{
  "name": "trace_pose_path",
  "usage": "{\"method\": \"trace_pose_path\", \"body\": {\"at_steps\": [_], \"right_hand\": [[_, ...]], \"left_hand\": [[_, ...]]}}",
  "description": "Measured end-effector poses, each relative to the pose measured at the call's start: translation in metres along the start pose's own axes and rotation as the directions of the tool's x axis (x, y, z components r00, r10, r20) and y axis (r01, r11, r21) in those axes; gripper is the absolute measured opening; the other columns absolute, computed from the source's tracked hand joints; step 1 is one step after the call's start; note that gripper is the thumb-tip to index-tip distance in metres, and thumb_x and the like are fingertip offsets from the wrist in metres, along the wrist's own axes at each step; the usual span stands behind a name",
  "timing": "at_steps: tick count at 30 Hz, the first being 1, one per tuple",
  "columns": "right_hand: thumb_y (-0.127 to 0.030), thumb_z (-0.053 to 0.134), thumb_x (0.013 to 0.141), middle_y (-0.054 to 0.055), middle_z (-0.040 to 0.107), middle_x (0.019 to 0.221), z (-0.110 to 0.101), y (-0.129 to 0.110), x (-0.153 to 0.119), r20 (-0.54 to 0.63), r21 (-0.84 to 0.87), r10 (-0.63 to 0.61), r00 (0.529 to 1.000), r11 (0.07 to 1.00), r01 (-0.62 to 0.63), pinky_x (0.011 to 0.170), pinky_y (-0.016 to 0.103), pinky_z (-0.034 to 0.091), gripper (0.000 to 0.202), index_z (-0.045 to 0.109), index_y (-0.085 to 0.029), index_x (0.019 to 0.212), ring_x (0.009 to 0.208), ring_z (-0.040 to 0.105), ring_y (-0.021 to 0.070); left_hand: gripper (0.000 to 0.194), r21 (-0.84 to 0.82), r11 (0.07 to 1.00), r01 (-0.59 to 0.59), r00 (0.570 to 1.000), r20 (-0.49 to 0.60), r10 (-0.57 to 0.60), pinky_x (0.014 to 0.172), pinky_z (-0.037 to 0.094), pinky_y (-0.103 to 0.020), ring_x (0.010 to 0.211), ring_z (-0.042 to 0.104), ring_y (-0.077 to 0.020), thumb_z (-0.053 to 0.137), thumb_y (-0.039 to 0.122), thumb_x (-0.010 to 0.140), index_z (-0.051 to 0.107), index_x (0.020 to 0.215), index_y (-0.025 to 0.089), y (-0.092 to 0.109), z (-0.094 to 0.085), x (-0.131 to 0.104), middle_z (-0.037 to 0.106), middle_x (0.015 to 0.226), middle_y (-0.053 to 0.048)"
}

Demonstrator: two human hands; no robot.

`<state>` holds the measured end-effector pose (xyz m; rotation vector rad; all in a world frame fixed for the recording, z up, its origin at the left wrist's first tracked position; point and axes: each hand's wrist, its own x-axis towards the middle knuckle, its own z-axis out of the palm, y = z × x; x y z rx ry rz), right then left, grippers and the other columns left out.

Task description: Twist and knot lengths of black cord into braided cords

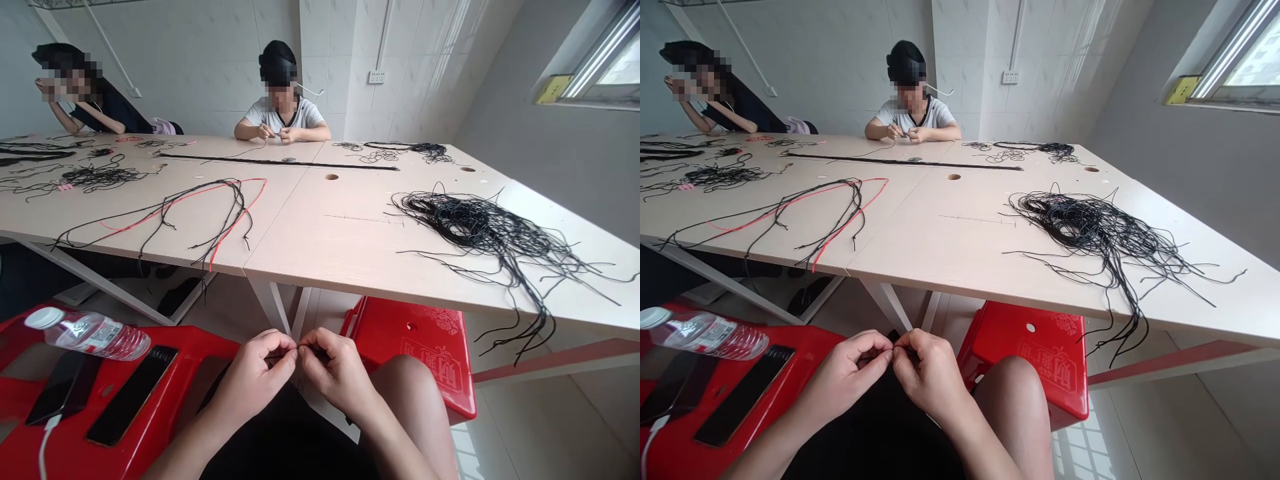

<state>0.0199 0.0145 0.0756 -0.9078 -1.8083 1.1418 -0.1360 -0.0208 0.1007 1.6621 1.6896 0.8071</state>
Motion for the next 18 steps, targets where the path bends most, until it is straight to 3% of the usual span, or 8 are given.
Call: {"method": "trace_pose_path", "body": {"at_steps": [18], "right_hand": [[-0.015, 0.050, 0.078, -0.001, 0.061, 0.063, 0.0032, -0.0001, -0.0013, 0.047, -0.023, -0.005, 0.999, 1.000, 0.006, 0.052, 0.017, 0.037, 0.013, 0.063, -0.016, 0.079, 0.054, 0.050, 0.0078]], "left_hand": [[0.015, 0.079, 0.996, -0.033, 0.999, -0.033, 0.036, 0.057, 0.043, -0.021, 0.062, 0.052, -0.0119, 0.048, 0.020, 0.077, 0.054, 0.063, 0.019, 0.0035, -0.0038, -0.0044, 0.055, 0.065, 0.001]]}}
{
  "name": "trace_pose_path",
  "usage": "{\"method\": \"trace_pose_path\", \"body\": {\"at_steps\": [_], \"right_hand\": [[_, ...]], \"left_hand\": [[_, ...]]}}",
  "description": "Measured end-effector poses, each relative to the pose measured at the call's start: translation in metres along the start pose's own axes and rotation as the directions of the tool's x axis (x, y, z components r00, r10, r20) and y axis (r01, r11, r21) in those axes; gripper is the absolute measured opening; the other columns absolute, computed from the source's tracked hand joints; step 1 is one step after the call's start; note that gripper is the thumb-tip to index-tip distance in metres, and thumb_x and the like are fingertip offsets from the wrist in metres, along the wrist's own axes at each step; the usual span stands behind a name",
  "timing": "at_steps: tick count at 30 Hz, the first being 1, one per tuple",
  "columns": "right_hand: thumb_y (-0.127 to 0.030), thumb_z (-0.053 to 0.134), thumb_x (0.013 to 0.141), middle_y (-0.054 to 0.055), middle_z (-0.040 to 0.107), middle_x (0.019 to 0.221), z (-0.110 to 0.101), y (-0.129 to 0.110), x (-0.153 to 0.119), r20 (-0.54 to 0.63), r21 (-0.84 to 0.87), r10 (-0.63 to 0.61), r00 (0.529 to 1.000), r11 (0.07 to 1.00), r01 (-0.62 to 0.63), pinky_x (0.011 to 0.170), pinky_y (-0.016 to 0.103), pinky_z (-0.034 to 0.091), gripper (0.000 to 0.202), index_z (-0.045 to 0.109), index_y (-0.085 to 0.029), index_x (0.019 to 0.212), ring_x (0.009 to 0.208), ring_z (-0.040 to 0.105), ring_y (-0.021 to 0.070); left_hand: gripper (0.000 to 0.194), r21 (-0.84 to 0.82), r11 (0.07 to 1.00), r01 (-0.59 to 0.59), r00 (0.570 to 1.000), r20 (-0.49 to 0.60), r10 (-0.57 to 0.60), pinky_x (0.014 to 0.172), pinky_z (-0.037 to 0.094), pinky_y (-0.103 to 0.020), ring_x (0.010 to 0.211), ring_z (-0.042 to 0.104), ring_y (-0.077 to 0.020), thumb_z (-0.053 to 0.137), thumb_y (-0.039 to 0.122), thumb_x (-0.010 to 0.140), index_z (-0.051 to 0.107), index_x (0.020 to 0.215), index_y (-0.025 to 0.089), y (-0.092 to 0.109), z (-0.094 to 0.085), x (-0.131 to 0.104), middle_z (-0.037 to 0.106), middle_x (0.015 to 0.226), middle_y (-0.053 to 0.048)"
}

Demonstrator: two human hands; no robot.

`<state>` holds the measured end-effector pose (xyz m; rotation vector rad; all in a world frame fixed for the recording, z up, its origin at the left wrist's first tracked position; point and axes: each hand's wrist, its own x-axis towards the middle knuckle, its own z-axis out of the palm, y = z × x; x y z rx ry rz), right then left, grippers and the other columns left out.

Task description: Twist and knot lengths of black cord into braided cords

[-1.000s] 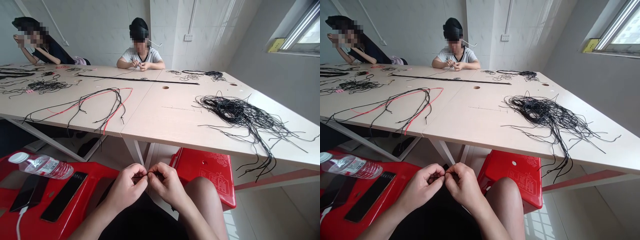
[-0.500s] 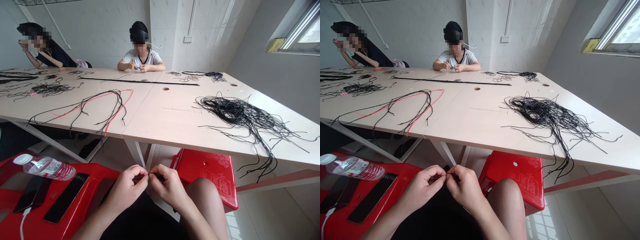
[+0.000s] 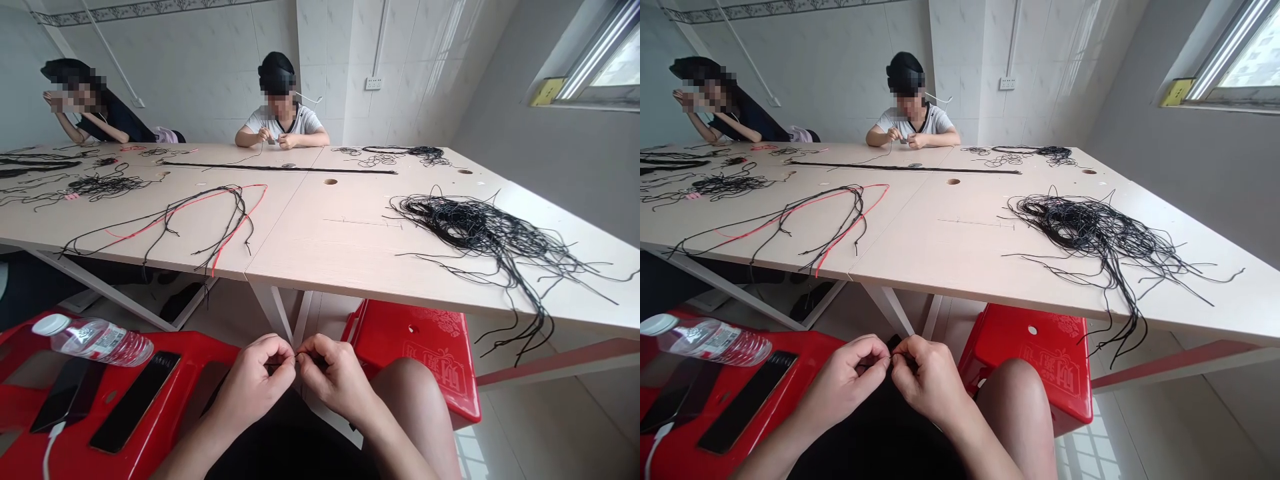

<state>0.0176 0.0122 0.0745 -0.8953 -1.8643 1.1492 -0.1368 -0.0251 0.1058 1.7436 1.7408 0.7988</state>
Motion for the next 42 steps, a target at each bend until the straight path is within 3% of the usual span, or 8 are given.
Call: {"method": "trace_pose_path", "body": {"at_steps": [6, 15, 24, 30, 34, 38, 42], "right_hand": [[-0.017, 0.049, 0.082, 0.000, 0.064, 0.065, -0.004, 0.009, 0.005, -0.036, -0.055, -0.019, 0.999, 0.998, 0.017, 0.053, 0.017, 0.039, 0.014, 0.063, -0.017, 0.080, 0.056, 0.055, 0.0090], [-0.028, 0.049, 0.089, 0.003, 0.068, 0.070, -0.020, 0.022, 0.014, -0.119, -0.123, -0.024, 0.993, 0.992, 0.010, 0.055, 0.019, 0.045, 0.021, 0.066, -0.016, 0.084, 0.060, 0.061, 0.0118], [-0.035, 0.052, 0.090, 0.006, 0.074, 0.084, -0.032, 0.035, 0.015, -0.226, -0.094, 0.016, 0.974, 0.995, -0.038, 0.066, 0.025, 0.052, 0.024, 0.068, -0.018, 0.089, 0.075, 0.068, 0.0169], [-0.037, 0.052, 0.089, 0.009, 0.073, 0.090, -0.036, 0.051, 0.017, -0.246, -0.180, 0.073, 0.966, 0.976, -0.120, 0.069, 0.033, 0.054, 0.028, 0.069, -0.017, 0.095, 0.079, 0.067, 0.0218], [-0.030, 0.054, 0.086, 0.014, 0.070, 0.099, -0.029, 0.047, 0.019, -0.349, -0.340, -0.048, 0.936, 0.937, -0.079, 0.080, 0.042, 0.052, 0.028, 0.067, -0.013, 0.104, 0.095, 0.062, 0.0278], [-0.030, 0.052, 0.088, 0.012, 0.067, 0.103, -0.006, 0.025, 0.015, -0.173, -0.059, -0.081, 0.982, 0.996, 0.072, 0.059, 0.026, 0.051, 0.028, 0.065, -0.015, 0.108, 0.069, 0.061, 0.0146], [-0.038, 0.061, 0.083, 0.009, 0.066, 0.105, 0.013, 0.014, 0.011, 0.074, 0.171, -0.001, 0.997, 0.985, -0.011, 0.047, 0.020, 0.043, 0.041, 0.059, -0.018, 0.119, 0.053, 0.051, 0.0068]], "left_hand": [[0.015, 0.011, 0.999, 0.034, 0.999, -0.041, -0.034, 0.055, 0.042, -0.020, 0.061, 0.052, -0.0115, 0.049, 0.021, 0.076, 0.054, 0.062, 0.019, -0.007, -0.011, 0.000, 0.054, 0.064, 0.002], [0.015, -0.011, 0.990, 0.137, 0.969, -0.207, -0.137, 0.055, 0.042, -0.021, 0.060, 0.051, -0.0123, 0.053, 0.027, 0.073, 0.055, 0.061, 0.020, -0.022, -0.042, -0.002, 0.054, 0.062, 0.002], [0.019, -0.054, 0.984, 0.170, 0.917, -0.356, -0.178, 0.055, 0.040, -0.022, 0.059, 0.049, -0.0125, 0.054, 0.034, 0.072, 0.056, 0.059, 0.020, -0.025, -0.047, -0.004, 0.053, 0.060, 0.002], [0.017, 0.026, 0.985, 0.168, 0.918, -0.368, -0.147, 0.056, 0.043, -0.021, 0.060, 0.052, -0.0130, 0.055, 0.033, 0.072, 0.059, 0.062, 0.020, -0.042, -0.060, -0.001, 0.056, 0.062, 0.002], [0.015, 0.119, 0.982, 0.145, 0.947, -0.304, -0.103, 0.057, 0.046, -0.021, 0.060, 0.055, -0.0135, 0.053, 0.029, 0.073, 0.059, 0.064, 0.020, -0.044, -0.054, -0.002, 0.059, 0.063, 0.001], [0.015, 0.169, 0.982, 0.085, 0.992, -0.108, -0.067, 0.056, 0.045, -0.021, 0.061, 0.058, -0.0133, 0.049, 0.023, 0.077, 0.057, 0.065, 0.020, -0.031, -0.030, -0.006, 0.060, 0.067, 0.000], [0.016, 0.168, 0.986, -0.006, 1.000, -0.003, 0.006, 0.056, 0.044, -0.021, 0.061, 0.056, -0.0128, 0.047, 0.020, 0.079, 0.052, 0.064, 0.020, -0.017, -0.011, -0.008, 0.057, 0.067, 0.000]]}}
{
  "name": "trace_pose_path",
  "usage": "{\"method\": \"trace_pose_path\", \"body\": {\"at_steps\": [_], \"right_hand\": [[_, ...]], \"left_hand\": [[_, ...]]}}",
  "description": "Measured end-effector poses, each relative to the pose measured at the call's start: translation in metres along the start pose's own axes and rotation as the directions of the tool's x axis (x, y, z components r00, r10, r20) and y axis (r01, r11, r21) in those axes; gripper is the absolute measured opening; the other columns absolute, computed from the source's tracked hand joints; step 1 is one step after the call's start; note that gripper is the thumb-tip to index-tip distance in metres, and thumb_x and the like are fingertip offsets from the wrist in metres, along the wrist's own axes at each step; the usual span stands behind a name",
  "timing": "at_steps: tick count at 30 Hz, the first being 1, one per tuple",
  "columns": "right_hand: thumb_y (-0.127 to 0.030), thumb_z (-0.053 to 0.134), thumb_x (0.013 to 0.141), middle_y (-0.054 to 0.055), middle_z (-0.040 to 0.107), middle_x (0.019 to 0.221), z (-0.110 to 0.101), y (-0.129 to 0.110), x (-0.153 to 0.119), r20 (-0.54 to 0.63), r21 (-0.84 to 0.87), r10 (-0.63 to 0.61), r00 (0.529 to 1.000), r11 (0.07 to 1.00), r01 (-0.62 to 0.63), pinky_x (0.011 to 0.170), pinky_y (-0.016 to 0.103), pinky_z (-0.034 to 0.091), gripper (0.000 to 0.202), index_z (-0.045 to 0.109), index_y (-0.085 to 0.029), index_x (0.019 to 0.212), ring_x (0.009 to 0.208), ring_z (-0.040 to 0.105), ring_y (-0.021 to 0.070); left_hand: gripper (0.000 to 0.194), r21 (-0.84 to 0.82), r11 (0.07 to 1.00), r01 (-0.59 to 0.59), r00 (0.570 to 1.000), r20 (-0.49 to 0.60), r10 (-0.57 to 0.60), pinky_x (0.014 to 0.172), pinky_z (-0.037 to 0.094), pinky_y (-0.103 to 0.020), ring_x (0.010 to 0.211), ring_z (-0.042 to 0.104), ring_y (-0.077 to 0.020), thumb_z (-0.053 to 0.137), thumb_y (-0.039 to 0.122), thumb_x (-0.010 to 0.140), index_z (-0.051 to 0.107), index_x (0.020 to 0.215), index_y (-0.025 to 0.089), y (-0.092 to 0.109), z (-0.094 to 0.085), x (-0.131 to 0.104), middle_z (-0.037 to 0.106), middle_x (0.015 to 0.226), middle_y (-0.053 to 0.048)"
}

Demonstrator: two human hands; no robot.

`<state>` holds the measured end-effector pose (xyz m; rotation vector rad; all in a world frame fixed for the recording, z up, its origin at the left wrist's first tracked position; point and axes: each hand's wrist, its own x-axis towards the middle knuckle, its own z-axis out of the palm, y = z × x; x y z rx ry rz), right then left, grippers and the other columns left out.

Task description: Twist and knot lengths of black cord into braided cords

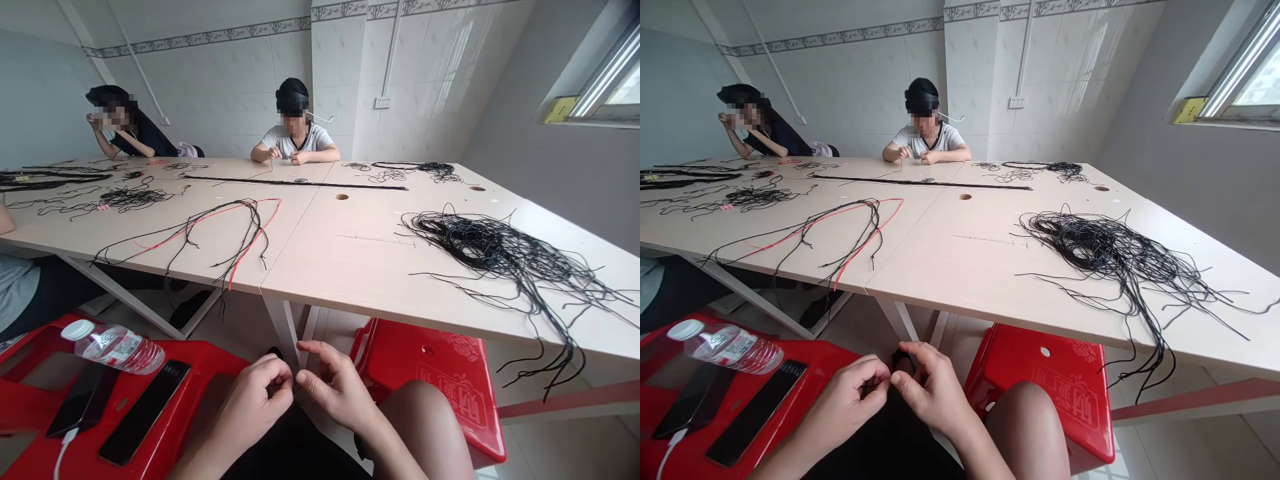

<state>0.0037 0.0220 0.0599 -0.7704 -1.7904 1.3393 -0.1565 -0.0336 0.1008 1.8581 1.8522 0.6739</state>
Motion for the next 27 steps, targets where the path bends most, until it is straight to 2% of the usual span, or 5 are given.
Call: {"method": "trace_pose_path", "body": {"at_steps": [5, 8, 12, 19, 27], "right_hand": [[-0.042, 0.066, 0.080, 0.004, 0.067, 0.084, 0.005, 0.007, -0.002, 0.166, 0.272, 0.130, 0.978, 0.947, -0.172, 0.054, 0.020, 0.047, 0.041, 0.060, -0.016, 0.110, 0.058, 0.060, 0.0101], [-0.045, 0.064, 0.081, 0.002, 0.064, 0.076, 0.004, 0.008, -0.002, 0.195, 0.312, 0.152, 0.969, 0.927, -0.209, 0.058, 0.021, 0.047, 0.035, 0.064, -0.015, 0.098, 0.063, 0.061, 0.0110], [-0.046, 0.065, 0.079, 0.000, 0.061, 0.073, 0.002, 0.006, -0.001, 0.242, 0.342, 0.199, 0.950, 0.899, -0.275, 0.054, 0.019, 0.045, 0.035, 0.064, -0.014, 0.093, 0.057, 0.058, 0.0081], [-0.041, 0.063, 0.081, -0.001, 0.059, 0.071, 0.006, 0.014, -0.001, 0.226, 0.331, 0.219, 0.949, 0.899, -0.287, 0.053, 0.019, 0.043, 0.028, 0.062, -0.014, 0.090, 0.054, 0.056, 0.0072], [-0.031, 0.056, 0.083, -0.001, 0.059, 0.070, 0.002, 0.007, 0.000, 0.175, 0.185, 0.239, 0.955, 0.945, -0.270, 0.050, 0.017, 0.039, 0.018, 0.060, -0.014, 0.079, 0.052, 0.058, 0.0077]], "left_hand": [[0.018, -0.001, 1.000, -0.020, 0.999, 0.047, 0.020, 0.056, 0.044, -0.021, 0.062, 0.055, -0.0121, 0.044, 0.018, 0.082, 0.052, 0.066, 0.020, 0.008, 0.000, -0.002, 0.057, 0.069, 0.000], [0.019, -0.037, 0.999, -0.017, 0.998, 0.062, 0.019, 0.061, 0.046, -0.022, 0.066, 0.058, -0.0125, 0.043, 0.019, 0.085, 0.056, 0.071, 0.020, 0.007, 0.000, -0.004, 0.060, 0.074, -0.001], [0.021, -0.105, 0.994, -0.024, 0.998, 0.062, 0.031, 0.068, 0.049, -0.023, 0.074, 0.062, -0.0134, 0.042, 0.021, 0.089, 0.060, 0.081, 0.021, 0.005, 0.004, -0.007, 0.065, 0.082, -0.002], [0.018, -0.102, 0.993, -0.058, 0.997, -0.064, 0.052, 0.072, 0.053, -0.022, 0.081, 0.067, -0.0143, 0.045, 0.022, 0.089, 0.063, 0.093, 0.022, 0.001, 0.008, -0.009, 0.070, 0.089, -0.003], [0.022, -0.101, 0.994, -0.027, 0.996, -0.087, 0.019, 0.074, 0.055, -0.022, 0.084, 0.069, -0.0150, 0.047, 0.023, 0.086, 0.065, 0.098, 0.022, -0.002, 0.013, -0.007, 0.071, 0.093, -0.004]]}}
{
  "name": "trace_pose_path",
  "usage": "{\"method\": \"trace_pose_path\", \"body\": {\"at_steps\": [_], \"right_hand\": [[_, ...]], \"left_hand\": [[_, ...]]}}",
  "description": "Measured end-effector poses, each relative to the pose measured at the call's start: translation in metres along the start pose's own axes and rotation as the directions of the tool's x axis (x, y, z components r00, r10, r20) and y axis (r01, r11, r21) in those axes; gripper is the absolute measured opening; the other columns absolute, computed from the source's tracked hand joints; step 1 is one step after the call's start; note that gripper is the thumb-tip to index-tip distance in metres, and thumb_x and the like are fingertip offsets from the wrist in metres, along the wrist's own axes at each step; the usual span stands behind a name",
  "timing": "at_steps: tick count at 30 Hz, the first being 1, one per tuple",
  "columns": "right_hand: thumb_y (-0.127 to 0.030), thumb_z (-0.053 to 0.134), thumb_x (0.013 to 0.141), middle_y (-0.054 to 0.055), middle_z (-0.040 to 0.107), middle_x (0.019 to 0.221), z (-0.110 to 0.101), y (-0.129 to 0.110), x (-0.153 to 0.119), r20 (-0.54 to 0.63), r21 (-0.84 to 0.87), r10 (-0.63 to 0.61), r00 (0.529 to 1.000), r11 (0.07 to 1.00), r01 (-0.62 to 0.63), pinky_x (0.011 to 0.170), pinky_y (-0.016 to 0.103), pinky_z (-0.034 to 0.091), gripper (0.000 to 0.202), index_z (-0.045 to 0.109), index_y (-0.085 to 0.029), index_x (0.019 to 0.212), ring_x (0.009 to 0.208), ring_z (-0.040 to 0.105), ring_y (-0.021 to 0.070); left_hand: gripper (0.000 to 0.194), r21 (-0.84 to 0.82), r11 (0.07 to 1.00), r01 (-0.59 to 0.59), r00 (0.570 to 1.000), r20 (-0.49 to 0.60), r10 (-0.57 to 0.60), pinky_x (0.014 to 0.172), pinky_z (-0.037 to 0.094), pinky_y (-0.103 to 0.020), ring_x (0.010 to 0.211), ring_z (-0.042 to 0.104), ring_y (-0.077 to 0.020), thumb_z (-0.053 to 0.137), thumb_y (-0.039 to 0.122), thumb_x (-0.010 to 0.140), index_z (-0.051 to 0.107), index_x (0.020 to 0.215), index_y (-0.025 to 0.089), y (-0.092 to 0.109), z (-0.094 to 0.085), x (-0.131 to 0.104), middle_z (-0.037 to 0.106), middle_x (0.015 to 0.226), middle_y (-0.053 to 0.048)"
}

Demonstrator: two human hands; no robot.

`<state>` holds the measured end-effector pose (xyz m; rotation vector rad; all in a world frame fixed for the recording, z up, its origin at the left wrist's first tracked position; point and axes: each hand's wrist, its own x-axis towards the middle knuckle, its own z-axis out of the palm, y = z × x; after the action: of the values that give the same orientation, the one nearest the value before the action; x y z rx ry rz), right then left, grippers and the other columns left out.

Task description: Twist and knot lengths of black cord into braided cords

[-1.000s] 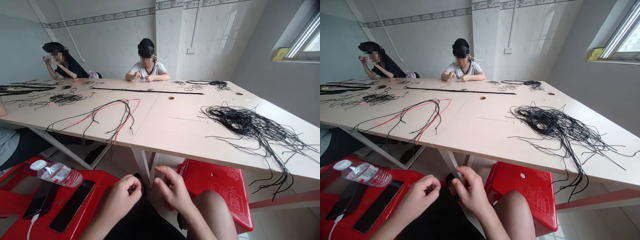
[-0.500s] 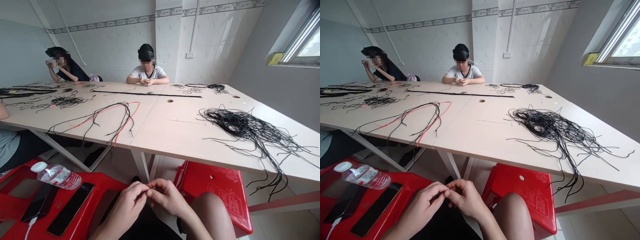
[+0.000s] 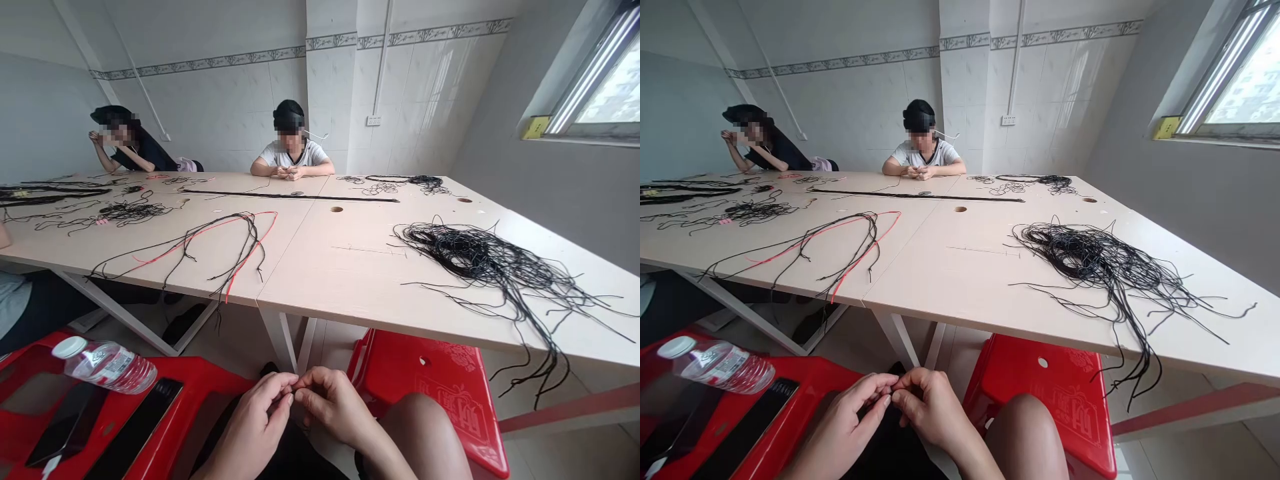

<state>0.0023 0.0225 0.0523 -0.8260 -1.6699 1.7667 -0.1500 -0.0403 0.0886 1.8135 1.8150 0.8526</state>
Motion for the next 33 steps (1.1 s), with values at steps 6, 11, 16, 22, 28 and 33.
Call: {"method": "trace_pose_path", "body": {"at_steps": [6, 11, 16, 22, 28, 33], "right_hand": [[-0.026, 0.052, 0.083, -0.003, 0.056, 0.063, 0.0013, -0.0043, 0.0010, -0.040, -0.077, 0.017, 0.999, 0.997, -0.020, 0.041, 0.015, 0.035, 0.014, 0.060, -0.014, 0.079, 0.044, 0.052, 0.0059], [-0.027, 0.051, 0.083, -0.003, 0.056, 0.064, 0.0024, -0.0002, 0.0022, -0.063, -0.089, 0.035, 0.997, 0.995, -0.040, 0.036, 0.015, 0.033, 0.015, 0.061, -0.015, 0.082, 0.039, 0.050, 0.0056], [-0.025, 0.051, 0.082, -0.002, 0.058, 0.066, 0.0036, 0.0007, 0.0029, -0.062, -0.106, 0.023, 0.998, 0.994, -0.029, 0.035, 0.015, 0.033, 0.014, 0.061, -0.016, 0.083, 0.040, 0.053, 0.0065], [-0.020, 0.048, 0.081, -0.003, 0.056, 0.063, 0.0052, 0.0030, 0.0029, -0.050, -0.125, -0.016, 0.999, 0.992, 0.010, 0.039, 0.015, 0.035, 0.011, 0.058, -0.017, 0.079, 0.043, 0.053, 0.0069], [-0.020, 0.048, 0.080, -0.003, 0.057, 0.063, 0.0054, -0.0025, 0.0001, -0.061, -0.195, -0.043, 0.997, 0.980, 0.030, 0.046, 0.017, 0.037, 0.011, 0.058, -0.017, 0.076, 0.047, 0.052, 0.0073], [-0.018, 0.051, 0.078, -0.001, 0.061, 0.066, 0.0039, -0.0068, 0.0009, -0.090, -0.278, -0.105, 0.990, 0.958, 0.076, 0.055, 0.018, 0.037, 0.011, 0.060, -0.016, 0.073, 0.061, 0.053, 0.0095]], "left_hand": [[0.022, 0.030, 0.998, 0.059, 0.998, 0.029, -0.060, 0.067, 0.052, -0.023, 0.073, 0.065, -0.0142, 0.047, 0.031, 0.088, 0.066, 0.083, 0.021, -0.0048, -0.0008, 0.0035, 0.067, 0.082, -0.003], [0.024, 0.051, 0.996, 0.077, 0.995, 0.055, -0.080, 0.062, 0.047, -0.022, 0.066, 0.059, -0.0128, 0.047, 0.032, 0.088, 0.061, 0.072, 0.020, -0.0030, -0.0006, 0.0046, 0.061, 0.075, -0.002], [0.022, 0.059, 0.995, 0.080, 0.994, 0.067, -0.083, 0.060, 0.045, -0.022, 0.064, 0.056, -0.0124, 0.046, 0.028, 0.087, 0.057, 0.069, 0.020, -0.0034, 0.0006, 0.0062, 0.058, 0.073, -0.001], [0.021, 0.049, 0.996, 0.073, 0.995, 0.068, -0.076, 0.060, 0.044, -0.022, 0.064, 0.055, -0.0130, 0.046, 0.027, 0.085, 0.055, 0.067, 0.020, -0.0078, 0.0005, 0.0064, 0.056, 0.072, -0.001], [0.022, 0.039, 0.997, 0.072, 0.995, 0.064, -0.074, 0.059, 0.043, -0.023, 0.064, 0.055, -0.0130, 0.045, 0.027, 0.084, 0.054, 0.066, 0.020, -0.0066, -0.0008, 0.0058, 0.055, 0.072, -0.001], [0.020, 0.036, 0.997, 0.074, 0.995, 0.064, -0.076, 0.059, 0.044, -0.023, 0.064, 0.055, -0.0132, 0.046, 0.026, 0.083, 0.055, 0.066, 0.020, -0.0060, -0.0023, 0.0065, 0.056, 0.072, -0.001]]}}
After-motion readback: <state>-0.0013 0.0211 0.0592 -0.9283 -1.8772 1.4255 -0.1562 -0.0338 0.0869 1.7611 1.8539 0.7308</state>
